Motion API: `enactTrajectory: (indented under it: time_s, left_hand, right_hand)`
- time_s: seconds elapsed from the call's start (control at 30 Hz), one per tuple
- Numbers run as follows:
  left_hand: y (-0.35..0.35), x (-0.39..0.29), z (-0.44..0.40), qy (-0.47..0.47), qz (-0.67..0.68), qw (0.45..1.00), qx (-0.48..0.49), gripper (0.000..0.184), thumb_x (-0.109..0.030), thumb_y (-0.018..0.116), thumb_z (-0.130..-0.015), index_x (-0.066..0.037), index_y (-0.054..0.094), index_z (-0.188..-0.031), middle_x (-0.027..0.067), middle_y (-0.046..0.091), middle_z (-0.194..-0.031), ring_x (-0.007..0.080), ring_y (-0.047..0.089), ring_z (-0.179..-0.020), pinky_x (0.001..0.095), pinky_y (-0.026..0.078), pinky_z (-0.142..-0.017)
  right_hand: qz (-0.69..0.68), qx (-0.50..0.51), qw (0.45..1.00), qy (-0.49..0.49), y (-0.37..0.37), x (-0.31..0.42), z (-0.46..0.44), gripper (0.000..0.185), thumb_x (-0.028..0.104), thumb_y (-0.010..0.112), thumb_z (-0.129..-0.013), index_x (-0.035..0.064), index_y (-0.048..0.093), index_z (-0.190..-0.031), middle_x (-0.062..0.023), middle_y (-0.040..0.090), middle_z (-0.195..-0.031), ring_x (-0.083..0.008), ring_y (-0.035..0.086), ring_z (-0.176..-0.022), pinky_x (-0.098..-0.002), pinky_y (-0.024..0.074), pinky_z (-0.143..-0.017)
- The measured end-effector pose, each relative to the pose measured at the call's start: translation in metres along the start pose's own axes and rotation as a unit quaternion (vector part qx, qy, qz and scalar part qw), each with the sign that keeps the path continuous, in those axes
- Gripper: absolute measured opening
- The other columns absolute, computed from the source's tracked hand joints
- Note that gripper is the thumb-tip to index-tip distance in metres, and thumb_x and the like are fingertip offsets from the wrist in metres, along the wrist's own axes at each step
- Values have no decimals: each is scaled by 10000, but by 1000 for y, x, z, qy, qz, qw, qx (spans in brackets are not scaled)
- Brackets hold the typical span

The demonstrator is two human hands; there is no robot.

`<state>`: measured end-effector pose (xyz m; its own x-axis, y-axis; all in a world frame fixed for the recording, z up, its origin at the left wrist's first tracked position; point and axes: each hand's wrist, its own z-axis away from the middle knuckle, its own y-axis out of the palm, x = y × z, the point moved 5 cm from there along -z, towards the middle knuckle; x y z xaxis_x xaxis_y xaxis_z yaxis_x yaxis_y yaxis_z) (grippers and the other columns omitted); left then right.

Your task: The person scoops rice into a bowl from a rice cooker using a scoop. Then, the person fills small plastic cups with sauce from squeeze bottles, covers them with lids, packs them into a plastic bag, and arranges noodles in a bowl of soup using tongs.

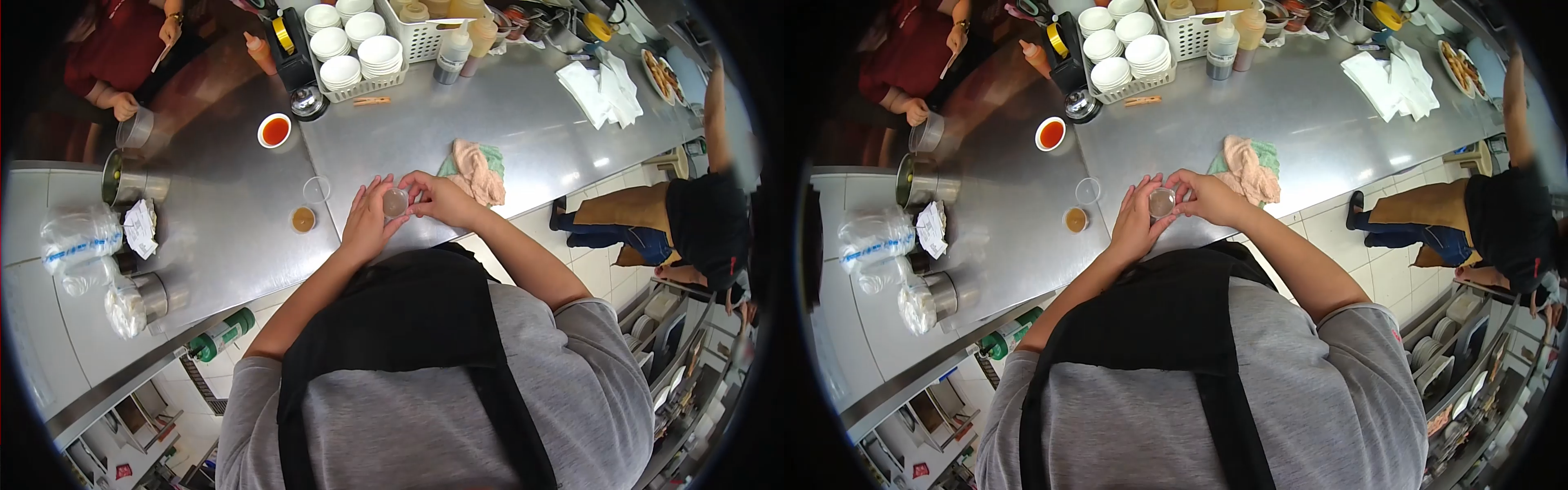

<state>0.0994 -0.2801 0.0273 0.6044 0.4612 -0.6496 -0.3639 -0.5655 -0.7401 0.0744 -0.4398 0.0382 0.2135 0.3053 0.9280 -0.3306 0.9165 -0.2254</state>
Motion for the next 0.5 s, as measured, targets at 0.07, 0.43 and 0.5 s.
enactTrajectory:
  time_s: [0.07,0.43,0.5]
  left_hand:
    - [-2,0,-1,8,19,1000,-11,682,-276,760,-796,-34,399,-1321,168,473,-1383,362,428,-1311,483,292,-1125]
    - [-2,-7,2,46,-20,999,-17,685,-272,710,-835,-20,374,-1376,197,444,-1354,379,426,-1269,499,301,-1105]
    - [0,-7,2,12,-28,1000,4,653,-320,624,-895,-18,350,-1406,199,409,-1408,386,353,-1344,539,209,-1145]
  right_hand:
    - [7,-50,998,-34,3,-6,3,333,61,688,-844,47,573,-1157,-39,642,-859,-123,603,-684,-282,495,-658]
    - [16,-224,974,25,15,-6,3,172,118,693,-886,11,617,-998,-34,640,-799,-79,572,-708,-255,489,-658]
    - [18,-243,970,3,16,-6,5,165,119,697,-877,16,630,-988,-51,649,-808,-110,589,-709,-274,492,-661]
